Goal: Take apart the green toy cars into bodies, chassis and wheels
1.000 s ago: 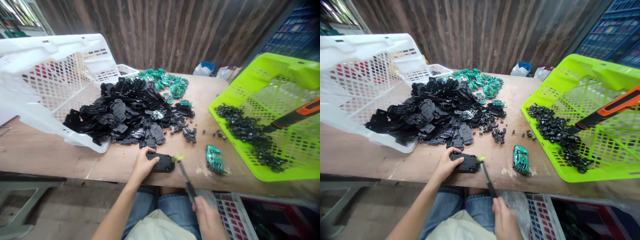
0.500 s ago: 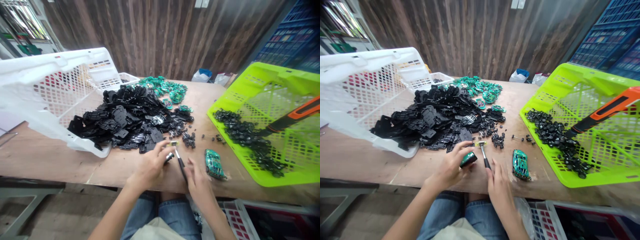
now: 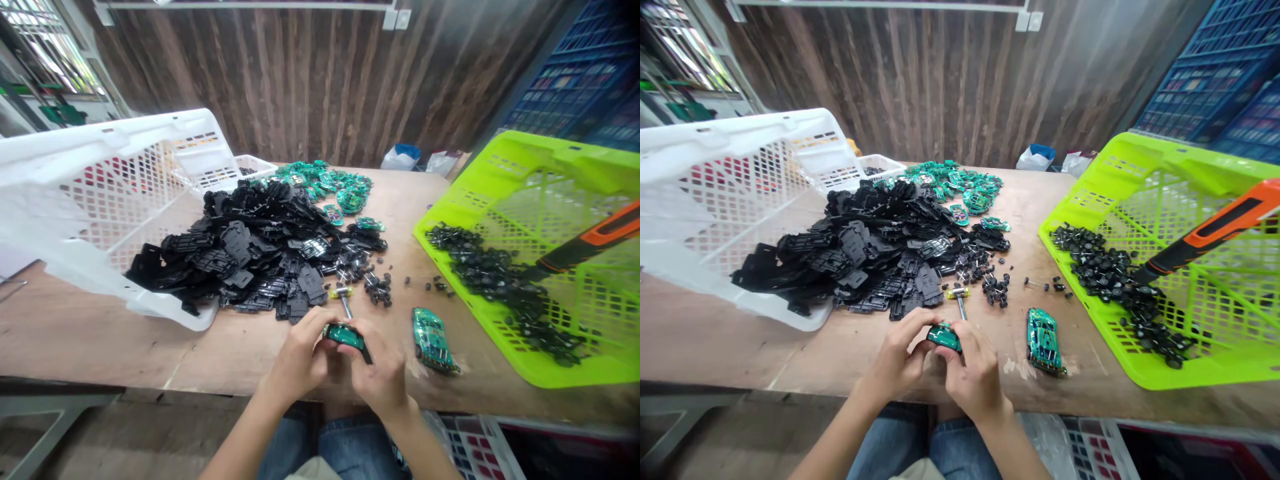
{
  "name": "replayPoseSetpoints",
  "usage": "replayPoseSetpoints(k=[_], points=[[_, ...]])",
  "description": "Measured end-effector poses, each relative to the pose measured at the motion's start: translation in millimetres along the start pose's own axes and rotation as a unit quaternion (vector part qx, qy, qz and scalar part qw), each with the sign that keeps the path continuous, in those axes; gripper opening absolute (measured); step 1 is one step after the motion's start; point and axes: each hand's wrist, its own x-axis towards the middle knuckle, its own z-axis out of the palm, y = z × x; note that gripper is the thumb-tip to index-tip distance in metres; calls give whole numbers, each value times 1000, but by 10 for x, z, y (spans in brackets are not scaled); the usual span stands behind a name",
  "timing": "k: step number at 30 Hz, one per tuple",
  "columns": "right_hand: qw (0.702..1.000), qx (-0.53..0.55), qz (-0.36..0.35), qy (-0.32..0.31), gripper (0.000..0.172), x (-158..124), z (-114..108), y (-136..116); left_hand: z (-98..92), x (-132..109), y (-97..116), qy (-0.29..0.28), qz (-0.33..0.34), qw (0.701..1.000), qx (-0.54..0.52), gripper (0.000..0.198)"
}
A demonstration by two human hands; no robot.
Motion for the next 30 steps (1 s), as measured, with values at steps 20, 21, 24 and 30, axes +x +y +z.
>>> replayPoseSetpoints(k=[20, 21, 24, 30], points=[[967, -221, -49, -120, 23, -478, -828, 835, -106, 1680, -1089, -35, -71, 907, 413, 23], [970, -216, -22, -110, 23, -375, -853, 841, -143, 1673, -1088, -36, -66, 906, 416, 24], [969, -218, 89, -80, 21, 49, -866, 961, -266, 1600, -1007, -31, -55, 905, 422, 31], [887, -295, 236, -266, 18, 789, -529, 1417, -503, 1273, -741, 148, -27, 918, 367, 27]])
